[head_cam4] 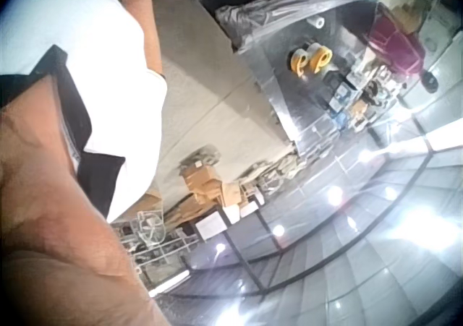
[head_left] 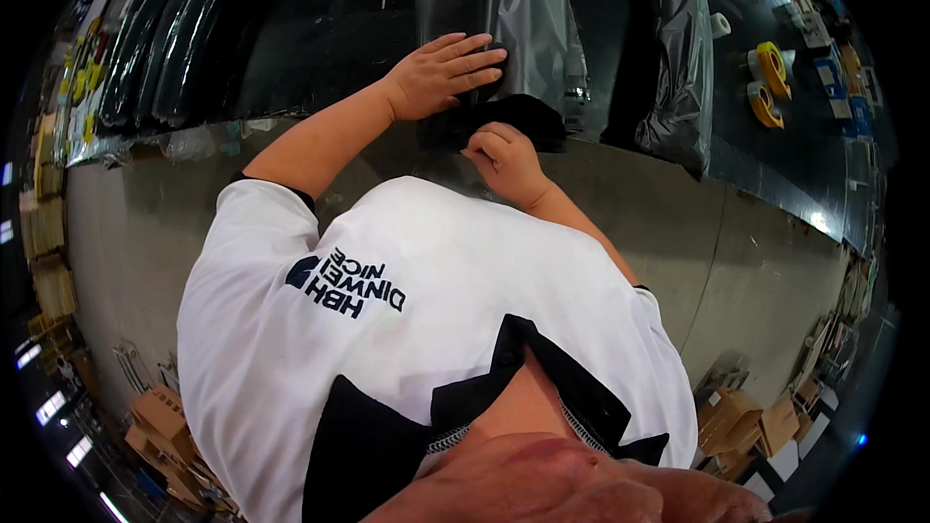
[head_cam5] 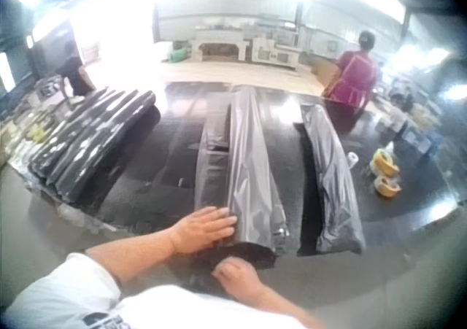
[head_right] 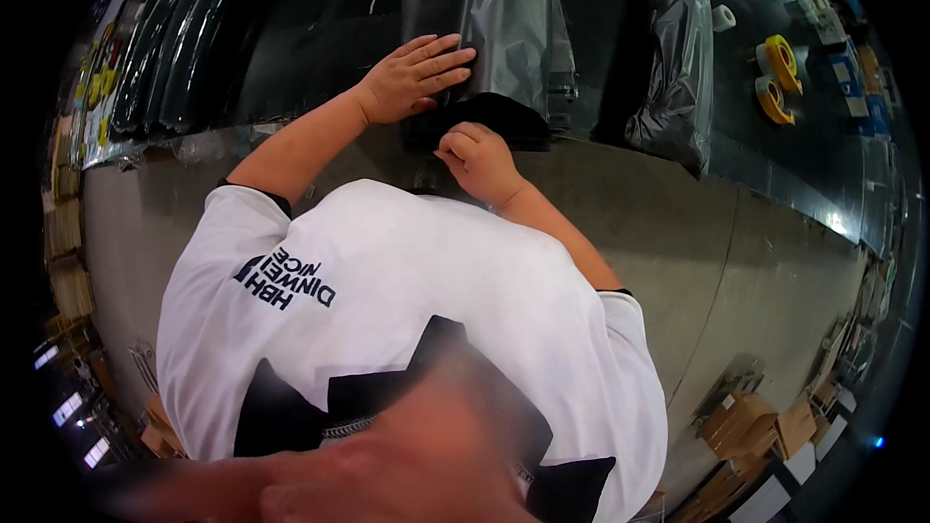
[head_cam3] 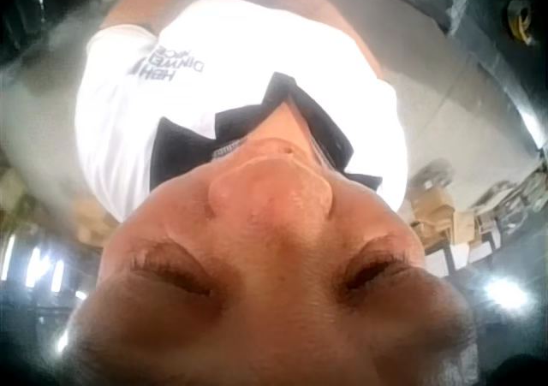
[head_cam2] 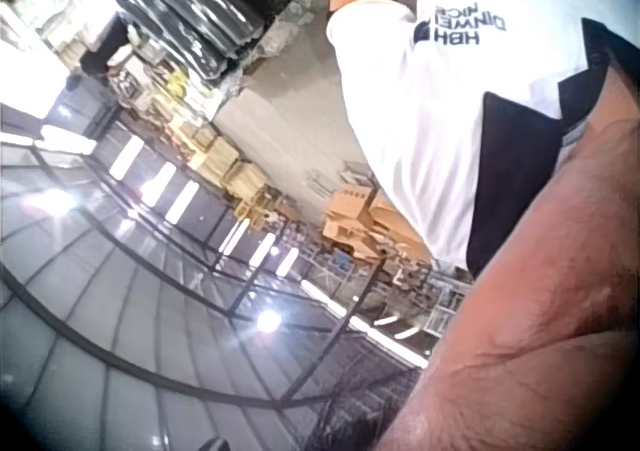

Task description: The person picks up a gray plastic sheet and wraps it around a long black cylindrical tube, then folds the plastic over the ends of the tube.

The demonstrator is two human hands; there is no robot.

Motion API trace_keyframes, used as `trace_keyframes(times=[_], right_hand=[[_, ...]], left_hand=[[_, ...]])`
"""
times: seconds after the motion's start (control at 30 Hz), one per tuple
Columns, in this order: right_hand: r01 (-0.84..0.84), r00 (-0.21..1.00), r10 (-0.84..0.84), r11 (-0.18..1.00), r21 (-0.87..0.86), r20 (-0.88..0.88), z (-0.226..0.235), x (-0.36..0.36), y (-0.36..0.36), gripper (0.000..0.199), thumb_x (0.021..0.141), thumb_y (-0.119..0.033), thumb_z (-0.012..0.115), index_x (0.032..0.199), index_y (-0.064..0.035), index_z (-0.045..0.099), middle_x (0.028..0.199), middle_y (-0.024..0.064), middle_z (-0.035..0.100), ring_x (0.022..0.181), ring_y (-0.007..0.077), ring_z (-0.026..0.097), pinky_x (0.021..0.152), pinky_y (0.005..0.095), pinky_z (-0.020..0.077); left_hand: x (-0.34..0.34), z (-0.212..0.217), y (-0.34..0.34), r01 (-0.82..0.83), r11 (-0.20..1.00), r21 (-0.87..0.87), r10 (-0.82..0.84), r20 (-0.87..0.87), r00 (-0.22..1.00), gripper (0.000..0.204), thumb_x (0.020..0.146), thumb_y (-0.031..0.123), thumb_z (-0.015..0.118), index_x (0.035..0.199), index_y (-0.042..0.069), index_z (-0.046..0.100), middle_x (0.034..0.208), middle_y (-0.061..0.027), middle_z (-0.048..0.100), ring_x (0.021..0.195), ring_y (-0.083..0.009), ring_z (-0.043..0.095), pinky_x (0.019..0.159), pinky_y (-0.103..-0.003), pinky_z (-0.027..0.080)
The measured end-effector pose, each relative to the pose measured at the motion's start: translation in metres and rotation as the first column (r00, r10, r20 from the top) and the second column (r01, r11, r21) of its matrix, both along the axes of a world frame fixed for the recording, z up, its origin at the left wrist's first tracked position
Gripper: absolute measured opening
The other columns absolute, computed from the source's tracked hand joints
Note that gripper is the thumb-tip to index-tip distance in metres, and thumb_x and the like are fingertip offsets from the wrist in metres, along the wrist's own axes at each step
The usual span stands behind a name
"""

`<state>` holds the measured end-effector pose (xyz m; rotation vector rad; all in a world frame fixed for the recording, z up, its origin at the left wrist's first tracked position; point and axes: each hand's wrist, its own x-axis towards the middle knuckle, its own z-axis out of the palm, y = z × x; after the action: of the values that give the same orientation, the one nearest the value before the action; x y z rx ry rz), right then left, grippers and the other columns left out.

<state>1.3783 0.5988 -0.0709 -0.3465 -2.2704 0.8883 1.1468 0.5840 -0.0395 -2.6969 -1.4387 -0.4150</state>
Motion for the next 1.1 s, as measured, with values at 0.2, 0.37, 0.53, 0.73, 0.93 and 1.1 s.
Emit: trace_keyframes(times=[0.2,0.37,0.53,0.73,0.93,1.1], right_hand=[[0.106,0.989,-0.116,0.988,-0.110,-0.089,-0.005,0.002,-0.015,0.021,0.072,0.002,0.076,0.083,-0.0051,0.059,0.094,0.0099,0.060,0.078,0.0255,0.059,0.066,0.0314,0.0499],[-0.044,0.977,-0.121,0.692,-0.720,-0.177,-0.011,0.013,-0.012,0.015,0.084,0.006,0.066,0.088,-0.0050,0.058,0.101,0.0051,0.059,0.083,0.0106,0.053,0.072,0.0234,0.0450],[-0.199,0.924,-0.211,0.447,-0.872,-0.319,-0.019,0.026,-0.022,0.008,0.092,0.001,0.061,0.090,-0.0053,0.057,0.098,0.0015,0.058,0.082,0.0068,0.050,0.075,0.0212,0.0416],[0.201,0.979,0.005,0.081,-0.976,0.202,-0.034,0.143,-0.052,0.005,0.091,-0.007,0.064,0.090,-0.0056,0.060,0.089,0.0024,0.061,0.085,0.0087,0.055,0.079,0.0241,0.0447],[0.666,0.681,0.405,0.003,-0.746,0.610,-0.091,0.310,-0.114,0.023,0.090,-0.025,0.061,0.098,-0.0051,0.067,0.102,0.0119,0.066,0.091,0.0254,0.063,0.077,0.0378,0.0504],[0.557,0.102,-0.238,0.818,0.143,0.966,-0.042,0.246,-0.034,0.037,0.087,-0.041,0.061,0.088,-0.0052,0.071,0.097,0.0172,0.068,0.085,0.0398,0.065,0.068,0.0511,0.0524]], left_hand=[[0.001,-0.009,0.009,0.194,0.980,0.036,-0.197,0.069,0.978,0.034,0.076,0.015,0.073,0.108,0.015,0.063,0.144,0.0020,0.047,0.144,-0.0213,0.030,0.118,-0.042,0.026],[-0.008,-0.012,0.006,0.161,0.984,0.071,-0.169,0.116,0.979,0.012,0.076,0.010,0.069,0.077,0.013,0.058,0.130,0.0014,0.059,0.138,-0.0223,0.039,0.116,-0.042,0.029],[-0.016,-0.012,0.004,0.129,0.991,0.036,-0.133,0.149,0.980,0.017,0.071,0.005,0.069,0.070,0.010,0.053,0.130,-0.0003,0.059,0.137,-0.0233,0.041,0.115,-0.042,0.031],[-0.025,-0.018,-0.010,0.094,0.995,0.034,-0.097,0.132,0.987,0.016,0.068,0.004,0.065,0.066,0.009,0.050,0.133,-0.0053,0.058,0.136,-0.0270,0.042,0.114,-0.045,0.032],[-0.030,-0.015,0.000,0.217,0.975,0.048,-0.220,0.053,0.974,0.012,0.071,0.004,0.063,0.079,0.009,0.056,0.141,-0.0064,0.052,0.139,-0.0260,0.040,0.116,-0.043,0.030],[-0.031,-0.005,0.007,0.230,0.972,0.053,-0.225,-0.083,0.971,0.044,0.081,0.005,0.057,0.124,0.013,0.056,0.152,-0.0025,0.040,0.144,-0.0210,0.031,0.120,-0.039,0.023]])
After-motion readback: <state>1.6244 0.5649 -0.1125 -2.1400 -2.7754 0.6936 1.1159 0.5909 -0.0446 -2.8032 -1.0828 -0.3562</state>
